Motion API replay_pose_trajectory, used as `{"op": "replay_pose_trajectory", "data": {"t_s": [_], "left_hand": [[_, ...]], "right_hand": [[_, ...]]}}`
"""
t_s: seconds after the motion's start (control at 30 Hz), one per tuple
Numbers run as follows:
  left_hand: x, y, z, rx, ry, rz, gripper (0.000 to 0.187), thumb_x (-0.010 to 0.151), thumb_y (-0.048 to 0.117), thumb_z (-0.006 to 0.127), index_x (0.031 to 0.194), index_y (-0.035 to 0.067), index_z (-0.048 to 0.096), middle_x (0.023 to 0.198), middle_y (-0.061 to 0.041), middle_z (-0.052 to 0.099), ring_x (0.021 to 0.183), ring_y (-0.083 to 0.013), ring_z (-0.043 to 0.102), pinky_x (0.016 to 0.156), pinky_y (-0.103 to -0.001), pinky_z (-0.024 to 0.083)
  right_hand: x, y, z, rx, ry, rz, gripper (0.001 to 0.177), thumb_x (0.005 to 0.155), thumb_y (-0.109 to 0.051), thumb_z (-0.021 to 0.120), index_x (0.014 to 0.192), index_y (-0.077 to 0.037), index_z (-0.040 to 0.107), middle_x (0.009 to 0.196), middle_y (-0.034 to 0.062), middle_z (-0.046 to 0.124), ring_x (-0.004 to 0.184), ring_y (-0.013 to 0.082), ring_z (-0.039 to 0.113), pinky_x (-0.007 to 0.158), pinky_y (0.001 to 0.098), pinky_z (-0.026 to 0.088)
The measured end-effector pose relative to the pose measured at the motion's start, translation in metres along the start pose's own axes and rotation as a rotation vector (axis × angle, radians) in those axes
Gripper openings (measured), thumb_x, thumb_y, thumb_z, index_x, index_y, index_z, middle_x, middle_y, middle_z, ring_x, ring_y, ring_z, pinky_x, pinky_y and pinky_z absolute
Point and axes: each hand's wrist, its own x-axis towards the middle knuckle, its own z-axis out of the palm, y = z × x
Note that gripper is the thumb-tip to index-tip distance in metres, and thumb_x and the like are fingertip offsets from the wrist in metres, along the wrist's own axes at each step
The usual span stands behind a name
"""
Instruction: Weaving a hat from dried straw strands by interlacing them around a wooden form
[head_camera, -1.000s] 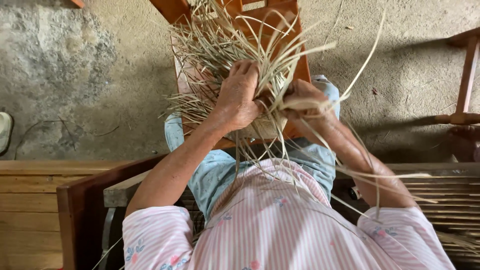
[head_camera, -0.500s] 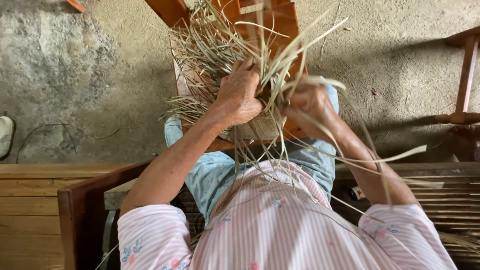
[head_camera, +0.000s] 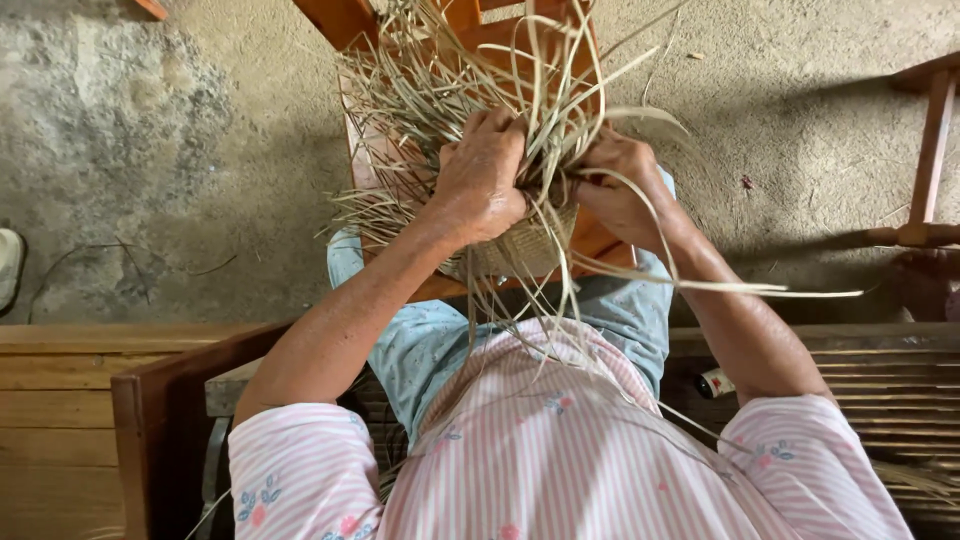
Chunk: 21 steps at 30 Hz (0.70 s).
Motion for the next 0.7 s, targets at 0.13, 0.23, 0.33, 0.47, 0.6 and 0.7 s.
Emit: {"op": "replay_pose_trajectory", "data": {"t_s": [0.13,0.23,0.33,0.47,0.6,0.7], "left_hand": [[0.003,0.003,-0.002,-0.020,-0.010,-0.025,0.034,0.089,0.012,0.074,0.118,0.005,0.059,0.127,-0.009,0.046,0.129,-0.0341,0.040,0.100,-0.075,0.034],[0.002,0.005,-0.002,-0.022,-0.002,-0.018,0.049,0.085,0.009,0.074,0.131,0.007,0.056,0.131,-0.012,0.052,0.131,-0.0335,0.042,0.098,-0.071,0.032],[0.008,0.004,0.007,0.053,0.090,0.049,0.055,0.080,0.004,0.076,0.132,0.010,0.058,0.118,-0.008,0.059,0.121,-0.0280,0.051,0.095,-0.061,0.037],[0.016,0.013,0.006,0.145,0.048,0.053,0.044,0.080,0.000,0.069,0.123,0.010,0.059,0.104,-0.003,0.059,0.115,-0.0250,0.055,0.110,-0.075,0.027],[0.024,0.000,0.018,0.064,-0.008,0.061,0.066,0.081,-0.006,0.066,0.142,0.018,0.061,0.158,-0.015,0.041,0.148,-0.0441,0.029,0.110,-0.080,0.014],[0.029,-0.009,0.031,0.013,0.192,0.084,0.030,0.071,-0.003,0.079,0.064,0.019,0.059,0.065,0.008,0.045,0.099,-0.0177,0.059,0.104,-0.066,0.036]], "right_hand": [[-0.032,0.007,-0.005,-0.193,0.019,0.003,0.012,0.084,-0.022,0.080,0.085,-0.014,0.072,0.086,0.0106,0.062,0.076,0.0279,0.060,0.067,0.0401,0.047],[-0.036,-0.005,-0.008,-0.249,-0.003,-0.170,0.004,0.096,-0.013,0.078,0.099,-0.011,0.080,0.101,0.0126,0.068,0.090,0.0271,0.064,0.074,0.0396,0.051],[-0.014,-0.012,-0.005,-0.246,0.053,-0.311,0.015,0.109,-0.001,0.068,0.097,-0.004,0.075,0.087,0.0116,0.068,0.075,0.0214,0.063,0.064,0.0348,0.052],[-0.020,0.116,-0.004,-0.002,0.136,-0.200,0.014,0.111,-0.007,0.072,0.105,0.005,0.074,0.101,0.0198,0.076,0.083,0.0268,0.076,0.077,0.0322,0.065],[-0.015,-0.015,-0.005,0.063,0.165,0.016,0.020,0.108,0.020,0.055,0.119,0.004,0.060,0.099,0.0144,0.070,0.077,0.0225,0.072,0.064,0.0268,0.061],[-0.028,-0.015,-0.004,0.201,0.125,0.259,0.018,0.098,0.011,0.071,0.111,0.002,0.063,0.103,0.0151,0.071,0.090,0.0250,0.074,0.080,0.0320,0.065]]}}
